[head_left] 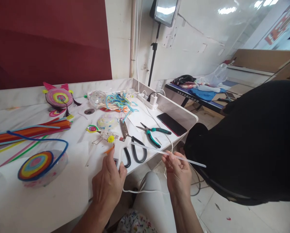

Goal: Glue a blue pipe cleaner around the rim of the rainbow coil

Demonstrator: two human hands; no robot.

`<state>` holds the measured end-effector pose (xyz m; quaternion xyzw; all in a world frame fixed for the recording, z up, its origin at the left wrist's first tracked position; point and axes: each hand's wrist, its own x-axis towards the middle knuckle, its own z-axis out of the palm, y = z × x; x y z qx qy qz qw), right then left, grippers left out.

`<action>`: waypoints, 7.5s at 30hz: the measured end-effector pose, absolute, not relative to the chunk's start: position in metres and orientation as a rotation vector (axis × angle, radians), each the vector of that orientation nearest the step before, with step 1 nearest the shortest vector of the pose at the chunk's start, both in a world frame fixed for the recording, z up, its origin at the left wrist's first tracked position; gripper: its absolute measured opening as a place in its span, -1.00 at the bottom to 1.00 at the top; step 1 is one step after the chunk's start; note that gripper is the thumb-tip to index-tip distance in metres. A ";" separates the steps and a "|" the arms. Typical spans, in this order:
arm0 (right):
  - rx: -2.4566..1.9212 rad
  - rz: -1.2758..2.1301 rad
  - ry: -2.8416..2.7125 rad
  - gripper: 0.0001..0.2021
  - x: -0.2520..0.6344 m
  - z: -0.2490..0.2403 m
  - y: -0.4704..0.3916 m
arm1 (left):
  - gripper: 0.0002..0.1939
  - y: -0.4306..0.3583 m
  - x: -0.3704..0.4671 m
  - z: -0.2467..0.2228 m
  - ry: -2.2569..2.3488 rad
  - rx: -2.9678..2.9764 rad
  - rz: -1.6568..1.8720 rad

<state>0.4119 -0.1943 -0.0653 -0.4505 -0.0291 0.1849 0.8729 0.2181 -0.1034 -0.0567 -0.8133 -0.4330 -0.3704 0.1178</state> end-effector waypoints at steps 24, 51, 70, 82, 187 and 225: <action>-1.026 0.595 -0.036 -0.29 0.433 -0.070 -0.180 | -0.63 -0.104 0.221 -0.060 -1.407 -2.476 -0.761; -1.380 0.752 -0.662 -0.57 0.369 -0.048 -0.200 | -0.60 -0.110 0.217 -0.047 -1.402 -2.634 -0.676; -2.231 0.418 -1.631 -0.53 0.330 0.019 -0.111 | -0.27 -0.121 0.193 -0.033 -1.494 -3.040 -1.027; -1.800 0.497 -0.992 -0.35 0.348 -0.016 -0.115 | -0.63 -0.076 0.032 -0.002 -1.652 -2.414 -1.205; -1.205 1.448 -0.545 -0.66 0.261 0.010 -0.171 | -0.34 0.032 -0.027 -0.018 -1.354 -3.150 -0.846; -1.432 1.289 -1.057 -0.73 0.250 -0.032 -0.161 | -0.20 0.025 -0.028 -0.012 -1.272 -3.127 -0.766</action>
